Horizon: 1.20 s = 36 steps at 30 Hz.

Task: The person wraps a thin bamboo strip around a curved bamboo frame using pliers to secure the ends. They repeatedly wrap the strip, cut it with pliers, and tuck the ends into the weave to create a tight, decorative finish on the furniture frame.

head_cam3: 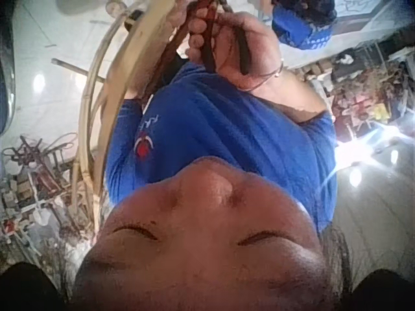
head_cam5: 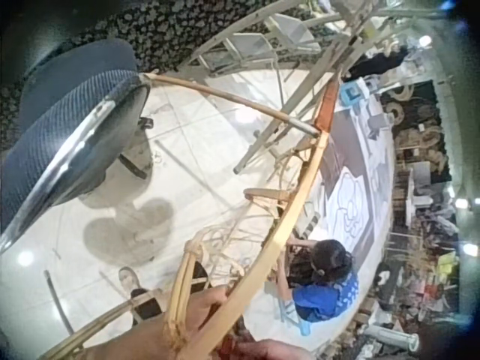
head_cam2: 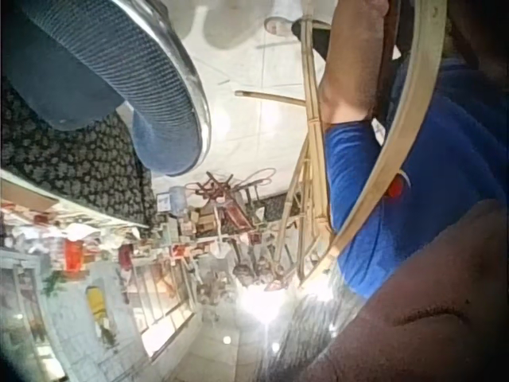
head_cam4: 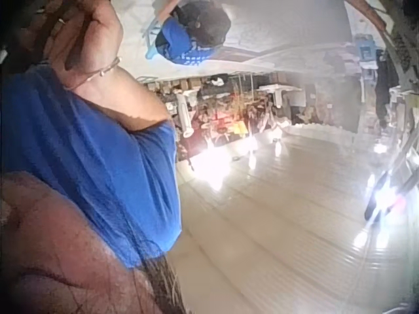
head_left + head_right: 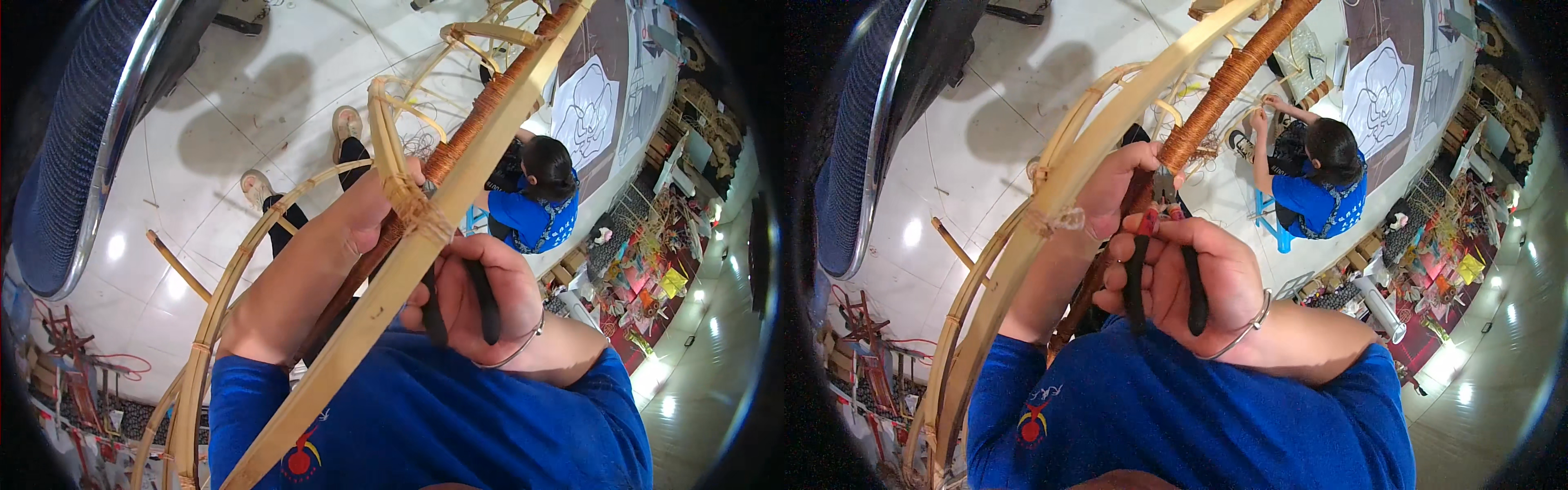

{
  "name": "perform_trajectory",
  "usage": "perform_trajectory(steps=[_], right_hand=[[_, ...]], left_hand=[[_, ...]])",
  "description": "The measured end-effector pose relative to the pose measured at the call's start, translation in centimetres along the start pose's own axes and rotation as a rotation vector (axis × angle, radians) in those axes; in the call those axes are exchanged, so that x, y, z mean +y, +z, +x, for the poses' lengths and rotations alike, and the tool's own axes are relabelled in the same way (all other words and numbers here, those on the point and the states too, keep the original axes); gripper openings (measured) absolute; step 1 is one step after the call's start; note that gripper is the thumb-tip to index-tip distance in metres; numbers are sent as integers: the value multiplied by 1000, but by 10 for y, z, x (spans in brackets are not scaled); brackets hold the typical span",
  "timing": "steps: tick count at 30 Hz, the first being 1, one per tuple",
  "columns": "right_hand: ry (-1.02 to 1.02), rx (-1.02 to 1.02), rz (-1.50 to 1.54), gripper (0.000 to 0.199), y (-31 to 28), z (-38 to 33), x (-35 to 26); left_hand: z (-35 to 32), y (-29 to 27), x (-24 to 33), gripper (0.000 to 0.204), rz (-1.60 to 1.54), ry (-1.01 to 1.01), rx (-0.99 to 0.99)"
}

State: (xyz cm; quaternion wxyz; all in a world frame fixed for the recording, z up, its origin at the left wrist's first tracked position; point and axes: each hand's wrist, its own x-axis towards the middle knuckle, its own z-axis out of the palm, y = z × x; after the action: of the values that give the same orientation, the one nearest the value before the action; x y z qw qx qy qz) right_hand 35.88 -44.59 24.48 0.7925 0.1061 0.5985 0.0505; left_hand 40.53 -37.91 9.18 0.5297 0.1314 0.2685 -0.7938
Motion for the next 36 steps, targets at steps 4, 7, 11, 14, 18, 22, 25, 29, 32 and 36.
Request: perform_trajectory(steps=[4, 7, 11, 14, 18, 22, 25, 29, 32, 36], right_hand=[[-116, 20, -20, 23, 10, 6, 8], [-134, -24, 7, 24, 4, 14, 12], [-143, -44, -64, 32, 2, 16, 11], [-145, -29, 0, 26, 1, 17, 11], [-159, -40, 32, 25, -1, 20, 12], [-155, -50, 5, 28, 0, 20, 12], [-167, -62, -62, 35, -2, 20, 11], [-159, -43, -2, 28, -1, 21, 9], [-165, -68, 19, 25, -3, 21, 10], [-175, -81, 13, 24, -4, 21, 9]], left_hand=[[6, -7, -1, 35, -30, 30, -27], [1, -6, 3, 33, 64, -22, -14], [-13, 14, 7, 34, 88, 30, 160], [-20, 24, 10, 34, 42, 27, 245], [-16, 20, 9, 34, -2, 21, 213], [-5, 8, 4, 35, -41, 29, 134], [-31, 38, 18, 35, 72, 81, 284], [-19, 20, 12, 34, 2, 42, 179], [-10, 11, 8, 32, -38, 30, 84], [-7, 4, 9, 29, -73, 9, -2]])
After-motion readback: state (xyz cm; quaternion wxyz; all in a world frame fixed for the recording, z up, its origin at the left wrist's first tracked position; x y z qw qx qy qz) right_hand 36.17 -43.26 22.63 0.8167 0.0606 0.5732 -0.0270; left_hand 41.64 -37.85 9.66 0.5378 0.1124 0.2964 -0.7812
